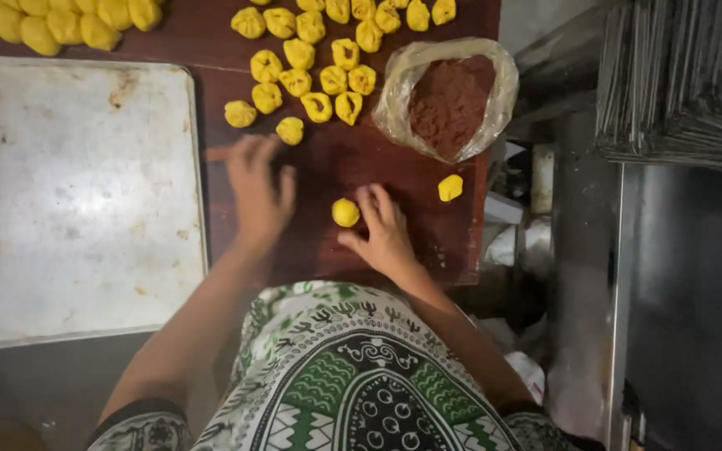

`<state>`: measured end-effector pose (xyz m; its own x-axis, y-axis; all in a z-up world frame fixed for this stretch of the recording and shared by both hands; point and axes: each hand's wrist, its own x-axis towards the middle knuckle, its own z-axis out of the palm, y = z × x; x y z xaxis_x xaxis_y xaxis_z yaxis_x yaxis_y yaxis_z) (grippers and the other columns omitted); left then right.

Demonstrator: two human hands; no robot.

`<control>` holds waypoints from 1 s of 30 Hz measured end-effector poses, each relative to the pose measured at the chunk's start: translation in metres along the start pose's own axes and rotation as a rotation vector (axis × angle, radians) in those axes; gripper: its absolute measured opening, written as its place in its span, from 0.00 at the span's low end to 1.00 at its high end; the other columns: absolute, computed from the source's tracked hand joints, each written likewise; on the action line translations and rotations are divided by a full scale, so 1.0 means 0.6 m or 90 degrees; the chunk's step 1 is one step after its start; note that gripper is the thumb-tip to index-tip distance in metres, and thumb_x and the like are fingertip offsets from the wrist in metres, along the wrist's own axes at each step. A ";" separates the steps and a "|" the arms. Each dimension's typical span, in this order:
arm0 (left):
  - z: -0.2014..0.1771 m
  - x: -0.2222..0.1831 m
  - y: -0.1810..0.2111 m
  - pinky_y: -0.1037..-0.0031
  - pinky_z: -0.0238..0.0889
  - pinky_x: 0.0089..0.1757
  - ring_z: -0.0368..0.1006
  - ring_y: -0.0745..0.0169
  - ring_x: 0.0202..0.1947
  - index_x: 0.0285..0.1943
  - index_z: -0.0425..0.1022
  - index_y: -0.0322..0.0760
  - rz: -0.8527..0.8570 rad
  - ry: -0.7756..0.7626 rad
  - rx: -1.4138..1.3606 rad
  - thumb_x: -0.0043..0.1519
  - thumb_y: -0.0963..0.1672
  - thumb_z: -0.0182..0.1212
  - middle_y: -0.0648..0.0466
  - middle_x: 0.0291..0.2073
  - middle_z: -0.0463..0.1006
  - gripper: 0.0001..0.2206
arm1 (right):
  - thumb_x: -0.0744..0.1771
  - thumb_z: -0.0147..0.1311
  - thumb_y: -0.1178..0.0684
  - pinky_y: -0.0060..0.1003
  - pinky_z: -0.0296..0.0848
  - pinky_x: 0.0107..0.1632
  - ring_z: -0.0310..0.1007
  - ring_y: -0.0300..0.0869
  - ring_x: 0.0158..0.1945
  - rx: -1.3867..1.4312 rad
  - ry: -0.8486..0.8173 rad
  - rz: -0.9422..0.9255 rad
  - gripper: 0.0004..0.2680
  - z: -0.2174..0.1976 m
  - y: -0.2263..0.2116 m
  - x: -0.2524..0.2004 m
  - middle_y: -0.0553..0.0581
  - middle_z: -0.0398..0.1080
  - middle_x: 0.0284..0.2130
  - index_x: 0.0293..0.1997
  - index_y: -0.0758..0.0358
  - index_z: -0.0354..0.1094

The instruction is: Filling dough balls with a brown paste and shaping them into buns on a work table.

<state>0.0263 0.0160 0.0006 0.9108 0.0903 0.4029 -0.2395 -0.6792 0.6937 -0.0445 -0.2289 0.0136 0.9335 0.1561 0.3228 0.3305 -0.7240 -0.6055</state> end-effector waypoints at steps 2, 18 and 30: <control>0.011 0.008 0.042 0.49 0.53 0.64 0.61 0.35 0.64 0.67 0.68 0.38 0.064 -0.072 -0.057 0.56 0.39 0.69 0.40 0.61 0.66 0.28 | 0.61 0.71 0.50 0.55 0.61 0.58 0.60 0.68 0.61 -0.033 -0.152 0.025 0.33 -0.003 0.006 0.012 0.82 0.55 0.63 0.68 0.78 0.54; 0.226 0.002 0.117 0.40 0.38 0.65 0.49 0.33 0.72 0.73 0.60 0.41 0.306 -0.318 0.144 0.65 0.56 0.54 0.34 0.69 0.57 0.30 | 0.68 0.60 0.57 0.42 0.72 0.52 0.71 0.51 0.50 0.124 0.095 0.238 0.13 -0.165 0.231 -0.053 0.61 0.68 0.52 0.59 0.65 0.69; 0.174 -0.024 0.134 0.52 0.59 0.61 0.66 0.39 0.61 0.66 0.69 0.42 0.086 -0.117 0.035 0.64 0.47 0.64 0.42 0.59 0.72 0.21 | 0.64 0.66 0.49 0.49 0.68 0.54 0.68 0.54 0.50 -0.184 -0.012 -0.085 0.16 -0.120 0.317 0.178 0.59 0.67 0.42 0.55 0.61 0.74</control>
<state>0.0292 -0.1161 -0.0119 0.9190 -0.1348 0.3706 -0.3491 -0.7153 0.6054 0.1079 -0.3984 -0.0149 0.8879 0.2730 0.3702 0.3994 -0.8567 -0.3264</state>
